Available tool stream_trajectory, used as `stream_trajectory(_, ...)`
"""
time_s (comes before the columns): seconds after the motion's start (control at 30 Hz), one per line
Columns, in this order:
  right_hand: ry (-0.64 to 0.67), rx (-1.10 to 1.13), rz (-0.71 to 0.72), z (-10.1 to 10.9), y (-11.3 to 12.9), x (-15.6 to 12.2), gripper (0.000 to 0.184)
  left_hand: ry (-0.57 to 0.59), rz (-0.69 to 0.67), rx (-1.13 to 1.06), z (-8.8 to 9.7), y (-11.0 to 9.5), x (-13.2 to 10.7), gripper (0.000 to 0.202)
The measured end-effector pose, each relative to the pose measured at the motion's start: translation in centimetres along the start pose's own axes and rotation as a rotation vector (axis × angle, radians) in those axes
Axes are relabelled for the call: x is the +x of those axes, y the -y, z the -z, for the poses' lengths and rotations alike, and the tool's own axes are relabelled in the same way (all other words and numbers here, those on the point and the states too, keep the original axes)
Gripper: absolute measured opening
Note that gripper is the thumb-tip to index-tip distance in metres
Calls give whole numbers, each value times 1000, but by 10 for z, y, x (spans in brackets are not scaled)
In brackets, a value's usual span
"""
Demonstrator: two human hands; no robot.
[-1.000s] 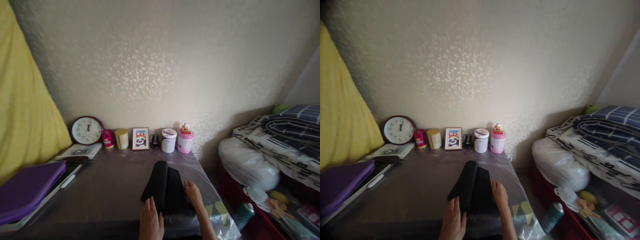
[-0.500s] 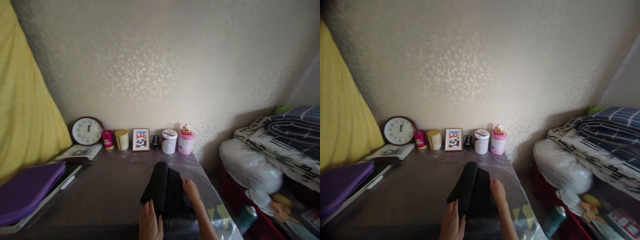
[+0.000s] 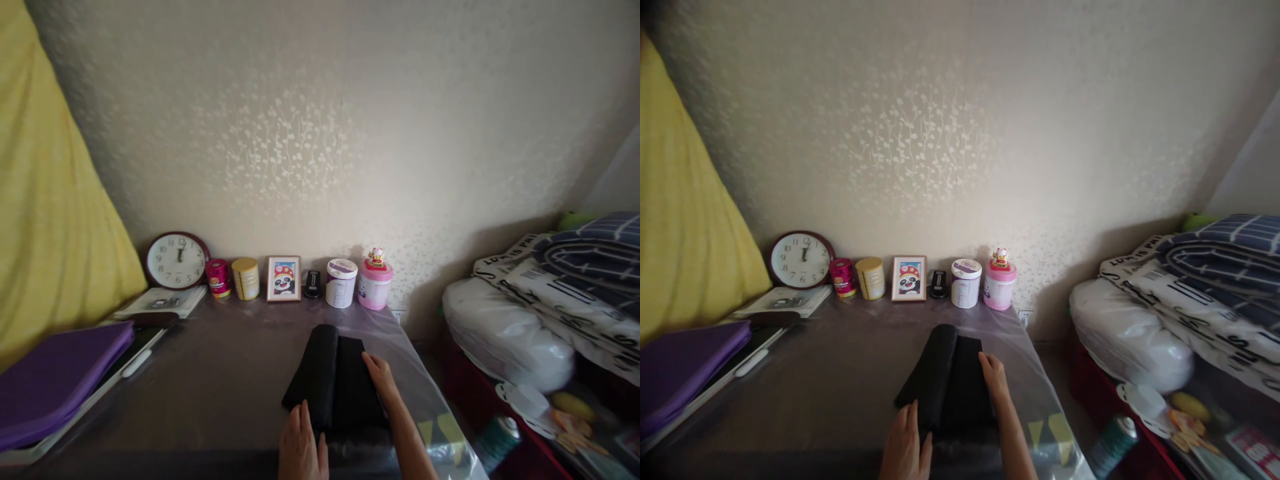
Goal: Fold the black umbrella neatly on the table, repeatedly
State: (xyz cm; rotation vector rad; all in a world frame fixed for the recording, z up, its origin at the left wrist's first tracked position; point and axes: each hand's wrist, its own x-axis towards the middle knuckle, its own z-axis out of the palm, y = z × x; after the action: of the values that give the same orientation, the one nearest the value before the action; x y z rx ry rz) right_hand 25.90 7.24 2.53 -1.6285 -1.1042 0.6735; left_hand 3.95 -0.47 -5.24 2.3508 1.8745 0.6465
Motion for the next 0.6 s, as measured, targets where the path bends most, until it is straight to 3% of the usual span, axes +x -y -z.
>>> stream_trajectory(0.3,35,172,64,-6,38,3,53,12,20,-59,6,-4,0,52)
stream_trajectory(0.43,90,202,100,-26,54,1,53,47,68,-78,15,-11,0,53)
stream_trajectory(0.6,92,85,147,-59,62,8,52,126,119,-91,28,-20,1,55)
